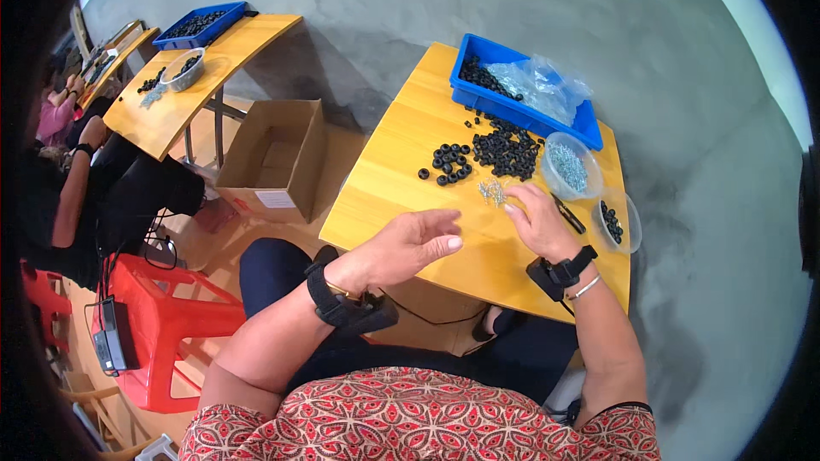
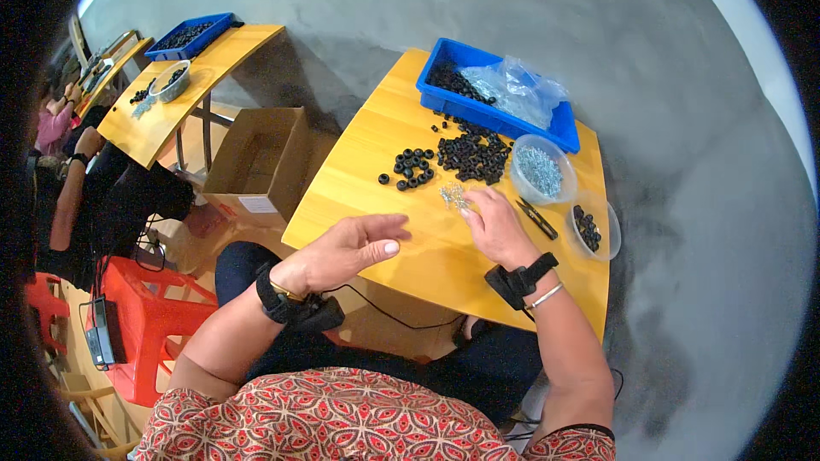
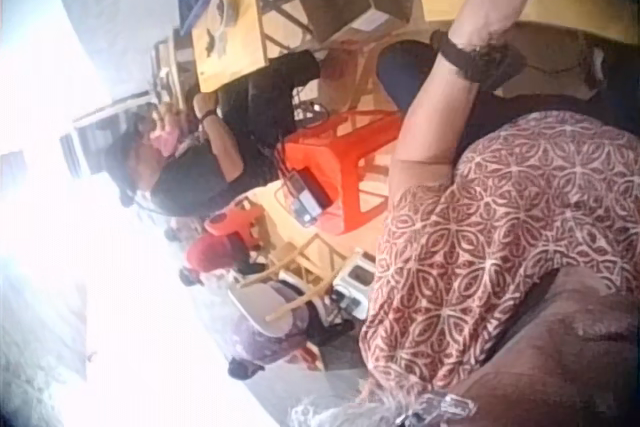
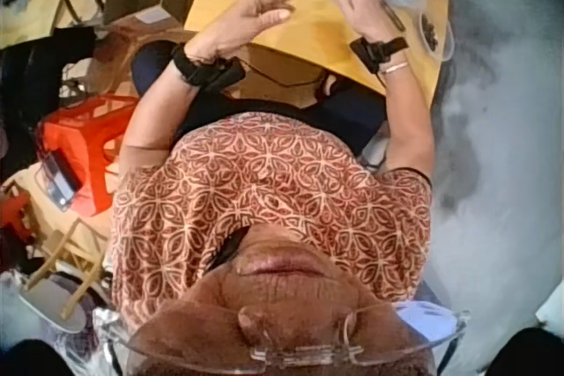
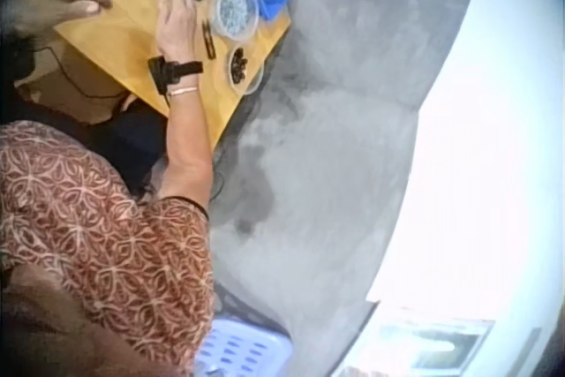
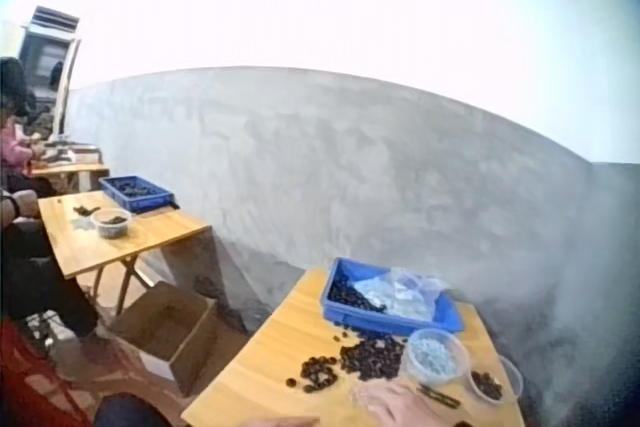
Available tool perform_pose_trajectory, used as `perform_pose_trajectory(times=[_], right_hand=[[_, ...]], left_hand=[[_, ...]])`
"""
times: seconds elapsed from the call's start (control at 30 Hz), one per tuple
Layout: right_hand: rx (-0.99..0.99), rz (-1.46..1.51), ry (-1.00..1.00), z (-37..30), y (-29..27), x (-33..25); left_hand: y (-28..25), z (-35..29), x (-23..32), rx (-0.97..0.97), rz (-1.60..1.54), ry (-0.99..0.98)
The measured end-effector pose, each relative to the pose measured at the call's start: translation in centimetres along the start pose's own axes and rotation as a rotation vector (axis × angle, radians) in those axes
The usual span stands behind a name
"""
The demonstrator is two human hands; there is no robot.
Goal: Manually assembling small black plastic components with blue inserts in an industrial setting.
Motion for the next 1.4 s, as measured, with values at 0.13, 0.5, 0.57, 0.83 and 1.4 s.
perform_pose_trajectory(times=[0.13,0.5,0.57,0.83,1.4], right_hand=[[-0.078,0.081,0.182,-2.4,0.8,2.2],[0.025,0.075,0.247,-2.6,0.6,4.7],[0.121,-0.020,0.167,-1.0,-0.1,4.8],[-0.228,-0.179,0.321,1.9,3.6,6.5],[-0.058,-0.052,0.165,5.0,1.9,5.5]], left_hand=[[2.2,0.0,-1.0,-0.120,-0.392,-0.030],[4.1,2.5,-6.1,0.001,-0.755,-0.151],[4.5,3.2,-6.1,-0.002,-0.709,-0.196],[4.6,3.2,-7.2,-0.029,-0.839,-0.290],[4.6,3.4,-7.4,-0.151,-0.811,-0.258]])
Point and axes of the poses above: each hand's wrist, its own z-axis towards the middle knuckle, its own y-axis out of the palm, x = y × z, the point moved 10 cm from there along z, towards the middle knuckle, and after that the axes turned 6 degrees about -z, right-handed, at the moved point
